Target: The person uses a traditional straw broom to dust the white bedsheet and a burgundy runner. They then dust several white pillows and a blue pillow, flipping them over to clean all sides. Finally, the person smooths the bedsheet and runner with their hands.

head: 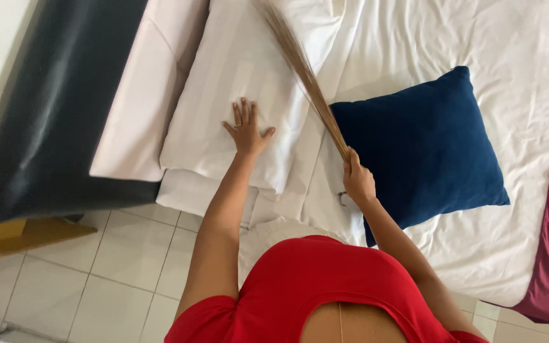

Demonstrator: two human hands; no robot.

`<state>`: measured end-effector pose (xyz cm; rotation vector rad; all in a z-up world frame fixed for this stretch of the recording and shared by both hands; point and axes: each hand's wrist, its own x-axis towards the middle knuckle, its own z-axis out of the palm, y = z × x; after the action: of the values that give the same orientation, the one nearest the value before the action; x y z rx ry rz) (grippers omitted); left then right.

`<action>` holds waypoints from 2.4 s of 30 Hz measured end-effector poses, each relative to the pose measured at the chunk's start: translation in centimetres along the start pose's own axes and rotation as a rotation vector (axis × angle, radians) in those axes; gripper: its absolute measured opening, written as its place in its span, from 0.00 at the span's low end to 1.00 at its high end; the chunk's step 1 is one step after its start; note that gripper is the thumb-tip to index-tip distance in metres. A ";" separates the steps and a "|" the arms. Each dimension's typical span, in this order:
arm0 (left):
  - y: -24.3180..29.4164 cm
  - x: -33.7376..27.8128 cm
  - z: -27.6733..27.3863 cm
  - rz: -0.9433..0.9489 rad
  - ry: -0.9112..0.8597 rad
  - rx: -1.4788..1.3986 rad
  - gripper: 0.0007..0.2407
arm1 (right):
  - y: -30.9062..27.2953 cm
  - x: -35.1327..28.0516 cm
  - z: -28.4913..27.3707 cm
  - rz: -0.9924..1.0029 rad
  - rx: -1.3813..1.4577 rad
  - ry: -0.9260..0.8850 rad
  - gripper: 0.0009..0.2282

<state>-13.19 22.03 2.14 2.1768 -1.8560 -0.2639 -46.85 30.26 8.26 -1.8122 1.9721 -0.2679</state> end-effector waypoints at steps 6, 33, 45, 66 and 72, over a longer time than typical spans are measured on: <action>-1.5 2.9 0.4 0.075 -0.014 0.044 0.46 | 1.4 3.9 -0.6 0.096 0.345 0.229 0.17; -1.7 8.0 5.1 0.068 0.029 0.148 0.54 | -24.3 40.6 -5.2 -0.313 0.300 0.231 0.24; 0.4 5.8 1.4 0.055 0.057 0.056 0.51 | -13.8 23.3 1.8 -0.659 0.286 0.075 0.24; 2.3 -11.3 1.6 0.140 -0.230 0.062 0.61 | -0.9 -0.5 -2.8 -0.144 0.248 0.071 0.25; 4.7 -12.6 1.0 0.234 -0.297 0.262 0.57 | 3.1 -3.4 -1.5 -0.009 0.165 0.047 0.24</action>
<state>-19.94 33.73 2.27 2.1466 -2.4089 -0.3260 -50.18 33.74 8.92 -1.7248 1.9126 -0.4654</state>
